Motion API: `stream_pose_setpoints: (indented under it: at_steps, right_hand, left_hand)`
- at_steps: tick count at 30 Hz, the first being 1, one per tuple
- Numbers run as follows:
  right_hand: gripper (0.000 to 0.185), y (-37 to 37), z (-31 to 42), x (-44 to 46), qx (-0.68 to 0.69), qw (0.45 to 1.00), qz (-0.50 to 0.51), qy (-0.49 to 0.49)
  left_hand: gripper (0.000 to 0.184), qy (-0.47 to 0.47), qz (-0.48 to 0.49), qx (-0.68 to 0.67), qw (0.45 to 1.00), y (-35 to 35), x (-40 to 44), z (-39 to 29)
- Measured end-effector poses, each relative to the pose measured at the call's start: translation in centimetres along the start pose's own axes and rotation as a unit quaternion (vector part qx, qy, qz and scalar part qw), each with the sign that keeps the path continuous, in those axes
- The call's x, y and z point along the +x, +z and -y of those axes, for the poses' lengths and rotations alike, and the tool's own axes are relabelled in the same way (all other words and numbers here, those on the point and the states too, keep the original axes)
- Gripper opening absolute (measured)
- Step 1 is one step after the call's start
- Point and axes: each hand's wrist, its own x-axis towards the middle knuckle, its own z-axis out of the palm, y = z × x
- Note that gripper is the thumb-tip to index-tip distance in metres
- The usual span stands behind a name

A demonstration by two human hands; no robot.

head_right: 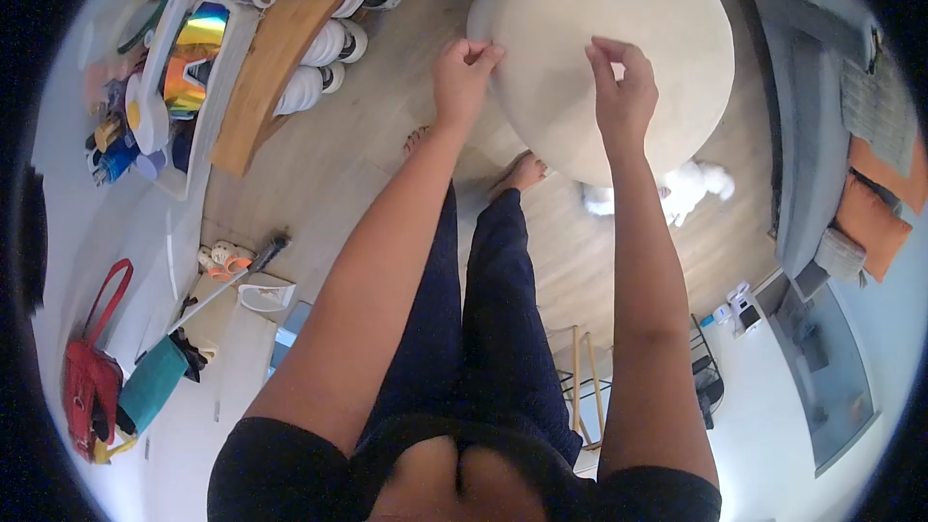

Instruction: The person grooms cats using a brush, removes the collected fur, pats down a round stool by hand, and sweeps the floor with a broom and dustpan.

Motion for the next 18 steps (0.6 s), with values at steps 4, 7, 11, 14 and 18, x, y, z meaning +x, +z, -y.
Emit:
stream_pose_setpoints:
  at_steps: [4,7,11,14,18]
  right_hand:
    - [0.019,2.1,0.1,1.4,0.017,0.994,-0.043,-0.095]
    - [0.020,1.4,2.4,2.5,-0.036,0.996,-0.026,-0.078]
    - [0.029,-0.6,-1.8,7.8,-0.193,0.956,-0.140,-0.170]
    - [0.054,-4.0,-9.2,12.0,-0.300,0.926,-0.201,-0.114]
    - [0.080,-9.7,-21.6,16.1,-0.202,0.957,-0.125,0.165]
  left_hand:
    - [0.020,-0.090,-0.047,0.123,0.987,0.2,-1.8,3.4]
    - [0.023,-0.161,-0.048,0.256,0.952,-4.8,-3.5,9.3]
    - [0.041,-0.123,-0.092,0.447,0.881,-9.8,-2.6,11.3]
    - [0.048,-0.074,-0.060,0.459,0.883,-10.3,-0.4,6.2]
    - [0.053,-0.185,0.100,0.176,0.962,-5.8,2.5,-0.8]
